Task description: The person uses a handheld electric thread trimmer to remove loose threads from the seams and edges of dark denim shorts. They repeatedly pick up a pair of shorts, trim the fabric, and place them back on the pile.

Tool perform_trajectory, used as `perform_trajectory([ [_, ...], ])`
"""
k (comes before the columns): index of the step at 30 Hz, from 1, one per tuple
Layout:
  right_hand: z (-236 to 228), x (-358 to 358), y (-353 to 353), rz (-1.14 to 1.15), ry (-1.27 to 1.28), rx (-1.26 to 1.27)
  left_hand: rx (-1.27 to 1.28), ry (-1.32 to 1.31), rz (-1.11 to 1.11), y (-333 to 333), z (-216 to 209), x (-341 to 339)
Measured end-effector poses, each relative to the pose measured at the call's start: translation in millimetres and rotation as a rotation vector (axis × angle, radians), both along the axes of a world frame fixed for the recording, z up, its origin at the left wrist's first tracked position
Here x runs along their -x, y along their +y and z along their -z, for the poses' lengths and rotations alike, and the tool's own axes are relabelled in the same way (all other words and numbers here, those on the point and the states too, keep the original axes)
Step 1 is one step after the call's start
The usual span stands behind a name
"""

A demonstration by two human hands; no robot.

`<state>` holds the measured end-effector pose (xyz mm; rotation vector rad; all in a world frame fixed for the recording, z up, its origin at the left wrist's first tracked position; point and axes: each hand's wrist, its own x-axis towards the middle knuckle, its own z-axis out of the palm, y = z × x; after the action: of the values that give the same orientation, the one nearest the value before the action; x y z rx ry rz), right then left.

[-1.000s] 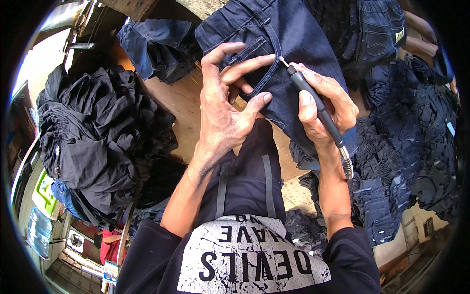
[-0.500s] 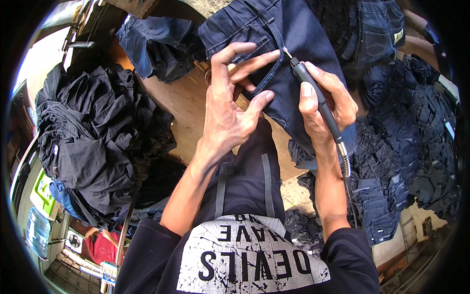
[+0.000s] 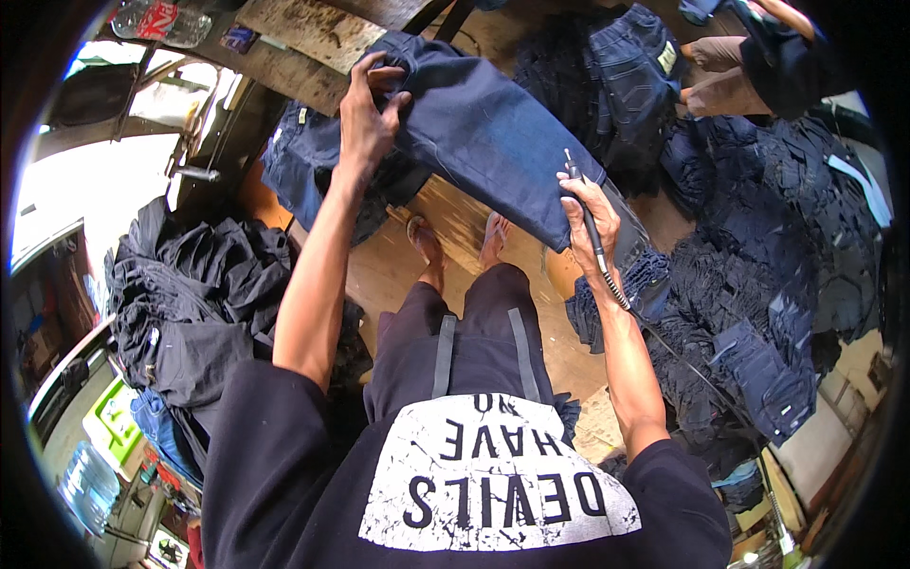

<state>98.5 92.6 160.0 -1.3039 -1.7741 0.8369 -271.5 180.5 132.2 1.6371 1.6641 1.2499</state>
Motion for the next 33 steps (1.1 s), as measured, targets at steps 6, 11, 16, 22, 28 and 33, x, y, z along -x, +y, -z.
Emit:
perform_trajectory([
  [6, 21, -32, -9, 0.002, -0.131, -0.083, 0.349, -0.581, -0.461, -139, 3, -157],
  [11, 28, -56, -2, -0.059, -0.090, -0.081, 0.821, -1.056, 0.033, -164, 22, -252],
  [16, 35, -69, -2, -0.146, 0.006, -0.098, 0.648, -0.769, -0.107, -164, 18, -238],
  [22, 25, -84, -11, -0.194, 0.127, -0.137, 0.722, -0.811, -0.147, -181, 48, -218],
  [28, 28, -93, -21, -0.181, 0.120, -0.139, 0.774, -0.615, -0.166, -197, 66, -242],
  [33, 37, -100, -21, -0.314, 0.102, -0.204, 0.736, -0.694, -0.186, -198, 65, -242],
])
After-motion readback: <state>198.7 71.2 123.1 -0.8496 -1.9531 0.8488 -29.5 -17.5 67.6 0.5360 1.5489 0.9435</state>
